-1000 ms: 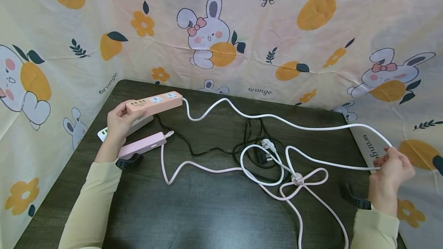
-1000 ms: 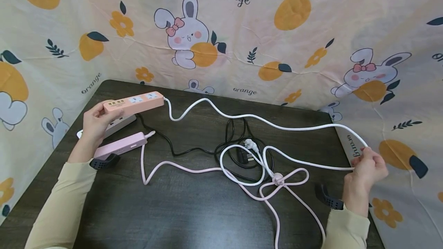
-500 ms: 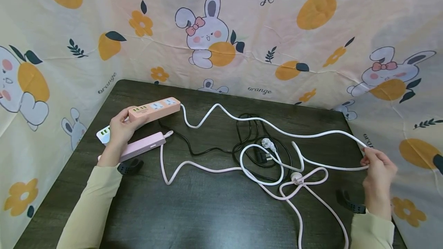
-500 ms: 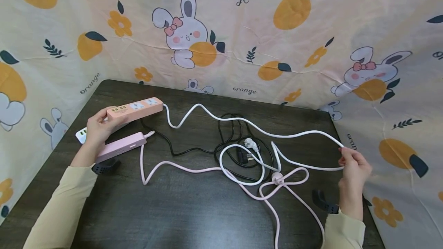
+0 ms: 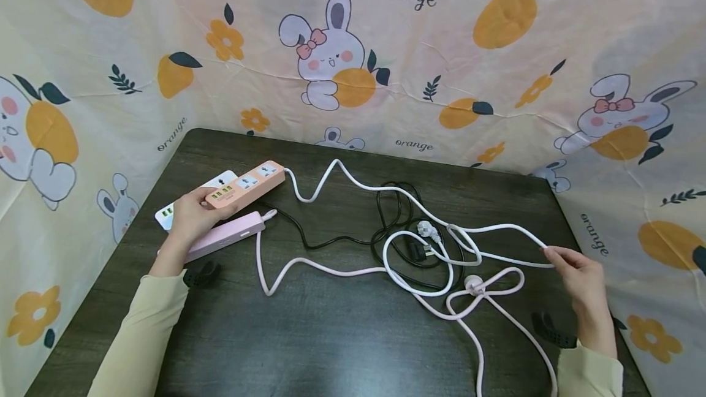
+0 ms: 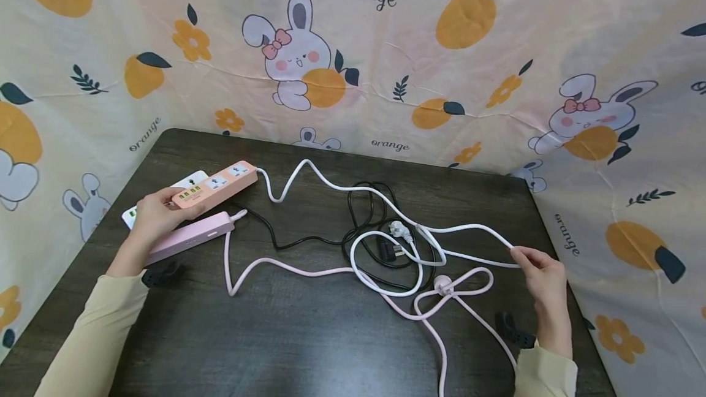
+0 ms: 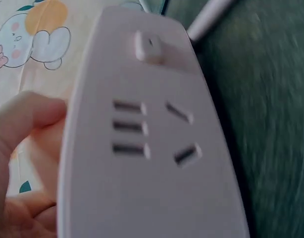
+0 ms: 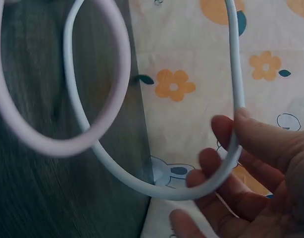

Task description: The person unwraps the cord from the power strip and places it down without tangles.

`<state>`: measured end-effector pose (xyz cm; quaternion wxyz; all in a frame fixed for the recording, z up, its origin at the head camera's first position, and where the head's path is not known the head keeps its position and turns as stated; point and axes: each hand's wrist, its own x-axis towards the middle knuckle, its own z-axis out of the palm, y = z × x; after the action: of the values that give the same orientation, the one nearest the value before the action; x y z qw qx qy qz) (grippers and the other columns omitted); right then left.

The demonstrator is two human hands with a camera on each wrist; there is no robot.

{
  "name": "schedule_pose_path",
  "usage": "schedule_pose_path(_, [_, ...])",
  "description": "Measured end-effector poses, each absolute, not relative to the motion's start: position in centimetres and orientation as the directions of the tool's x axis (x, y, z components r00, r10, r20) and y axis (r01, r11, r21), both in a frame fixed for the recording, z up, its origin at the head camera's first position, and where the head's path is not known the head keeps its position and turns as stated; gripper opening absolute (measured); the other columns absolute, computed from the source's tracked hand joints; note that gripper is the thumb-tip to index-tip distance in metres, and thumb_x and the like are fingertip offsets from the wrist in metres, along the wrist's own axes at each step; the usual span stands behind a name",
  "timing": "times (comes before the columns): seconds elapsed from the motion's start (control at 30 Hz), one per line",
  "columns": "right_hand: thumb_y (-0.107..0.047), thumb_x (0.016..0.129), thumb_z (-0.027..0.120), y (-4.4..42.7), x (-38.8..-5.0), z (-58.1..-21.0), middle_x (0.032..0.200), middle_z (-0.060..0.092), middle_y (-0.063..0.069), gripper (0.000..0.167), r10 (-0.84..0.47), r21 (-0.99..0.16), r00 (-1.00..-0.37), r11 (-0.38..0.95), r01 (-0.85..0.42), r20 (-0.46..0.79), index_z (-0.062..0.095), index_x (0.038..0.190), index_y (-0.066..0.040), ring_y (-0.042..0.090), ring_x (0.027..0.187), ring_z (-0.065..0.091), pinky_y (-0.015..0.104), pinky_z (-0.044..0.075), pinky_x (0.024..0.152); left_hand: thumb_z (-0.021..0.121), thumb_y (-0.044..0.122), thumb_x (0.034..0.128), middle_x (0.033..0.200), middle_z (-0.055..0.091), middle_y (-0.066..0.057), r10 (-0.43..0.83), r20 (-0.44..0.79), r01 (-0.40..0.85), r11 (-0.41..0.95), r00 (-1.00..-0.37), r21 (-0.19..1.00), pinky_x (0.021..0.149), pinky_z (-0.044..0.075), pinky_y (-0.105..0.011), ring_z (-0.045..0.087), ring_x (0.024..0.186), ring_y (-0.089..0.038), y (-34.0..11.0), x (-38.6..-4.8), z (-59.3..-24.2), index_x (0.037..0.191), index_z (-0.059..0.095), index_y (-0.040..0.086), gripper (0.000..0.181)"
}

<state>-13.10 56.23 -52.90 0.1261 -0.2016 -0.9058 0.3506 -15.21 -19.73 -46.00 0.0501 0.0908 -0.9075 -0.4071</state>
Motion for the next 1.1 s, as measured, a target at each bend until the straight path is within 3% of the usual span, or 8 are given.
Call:
schedule_pose_path(0.13, [-0.048, 0.086, 0.062, 53.6, -11.7, -50.0, 0.09, 0.065, -0.008, 0.038, 0.332, -0.56, -0.94, 0.796, 0.231, 0.084, 0.072, 0.103, -0.015, 0.01, 0.081, 0.051, 0.031, 0.041, 0.059, 0.072, 0.03, 0.0794, 0.107, 0.059, -0.029, -0.165, 0.002, -0.117, 0.705, -0.986, 0.7, 0.068, 0.036, -0.032, 0.052, 0.091, -0.034, -20.1, -14.9, -46.4, 0.119, 0.054, -0.011, 0.059])
schedule_pose_path(0.27, [-0.033, 0.087, 0.066, 48.6, -9.7, -45.2, 0.09, 0.066, 0.018, 0.033, 0.141, -0.382, -0.989, 0.917, 0.117, 0.034, 0.072, 0.094, -0.001, 0.033, 0.083, 0.058, 0.05, 0.044, 0.065, 0.072, 0.029, 0.0792, 0.107, 0.059, -0.03, -0.16, 0.01, -0.111, 0.727, -0.987, 0.678, 0.066, 0.036, -0.032, 0.053, 0.089, -0.035, -20.3, -14.6, -46.7, 0.118, 0.055, -0.011, 0.058])
schedule_pose_path(0.4, [-0.017, 0.082, 0.07, 45.6, -8.6, -43.0, 0.085, 0.065, 0.021, 0.02, -0.033, -0.26, -0.997, 0.966, -0.014, -0.068, 0.072, 0.086, 0.003, 0.039, 0.081, 0.058, 0.051, 0.045, 0.069, 0.07, 0.033, 0.0799, 0.11, 0.058, -0.031, -0.164, -0.009, -0.129, 0.74, -0.986, 0.66, 0.066, 0.036, -0.033, 0.054, 0.091, -0.037, -20.3, -14.4, -46.6, 0.121, 0.054, -0.012, 0.063])
schedule_pose_path(0.53, [-0.01, 0.079, 0.072, 44.8, -8.5, -43.5, 0.079, 0.067, 0.013, 0.012, -0.085, -0.256, -0.989, 0.965, -0.053, -0.117, 0.072, 0.082, 0.001, 0.025, 0.071, 0.057, 0.043, 0.046, 0.064, 0.069, 0.035, 0.081, 0.119, 0.053, -0.035, -0.151, -0.056, -0.152, 0.756, -0.987, 0.637, 0.07, 0.039, -0.037, 0.053, 0.098, -0.041, -20.3, -14.5, -46.6, 0.125, 0.049, -0.014, 0.069])
schedule_pose_path(0.63, [-0.006, 0.077, 0.072, 44.5, -8.5, -44.1, 0.076, 0.067, 0.01, 0.009, -0.098, -0.287, -0.986, 0.956, -0.056, -0.132, 0.07, 0.083, 0.001, 0.019, 0.067, 0.057, 0.038, 0.046, 0.061, 0.068, 0.034, 0.0818, 0.117, 0.053, -0.036, -0.128, -0.079, -0.149, 0.77, -0.989, 0.62, 0.068, 0.039, -0.036, 0.053, 0.094, -0.039, -20.3, -14.6, -46.6, 0.125, 0.048, -0.016, 0.069])
schedule_pose_path(0.87, [0.001, 0.077, 0.068, 43.4, -8.2, -43.7, 0.075, 0.066, 0.01, 0.011, -0.126, -0.314, -0.982, 0.947, -0.075, -0.144, 0.066, 0.088, 0.004, 0.025, 0.069, 0.061, 0.04, 0.047, 0.062, 0.066, 0.039, 0.0841, 0.116, 0.053, -0.035, -0.111, -0.139, -0.174, 0.762, -0.984, 0.623, 0.064, 0.037, -0.031, 0.051, 0.09, -0.034, -20.4, -14.4, -46.6, 0.129, 0.043, -0.016, 0.075])
schedule_pose_path(0.97, [0.0, 0.079, 0.065, 42.4, -8.1, -42.7, 0.076, 0.065, 0.012, 0.013, -0.12, -0.284, -0.986, 0.955, -0.082, -0.119, 0.065, 0.09, 0.007, 0.028, 0.071, 0.061, 0.045, 0.048, 0.064, 0.062, 0.043, 0.0865, 0.098, 0.059, -0.031, -0.101, -0.112, -0.149, 0.762, -0.989, 0.63, 0.059, 0.035, -0.031, 0.05, 0.079, -0.031, -20.3, -14.0, -45.9, 0.119, 0.056, -0.013, 0.064])
schedule_pose_path(1.1, [-0.006, 0.085, 0.062, 39.6, -8.0, -40.1, 0.087, 0.062, 0.023, 0.025, -0.088, -0.264, -0.996, 0.961, -0.075, -0.034, 0.06, 0.103, 0.012, 0.037, 0.079, 0.059, 0.052, 0.046, 0.067, 0.059, 0.036, 0.0894, 0.097, 0.06, -0.031, -0.123, 0.028, -0.079, 0.779, -0.992, 0.622, 0.066, 0.045, -0.045, 0.056, 0.084, -0.041, -19.2, -13.3, -44.0, 0.112, 0.058, -0.014, 0.055])
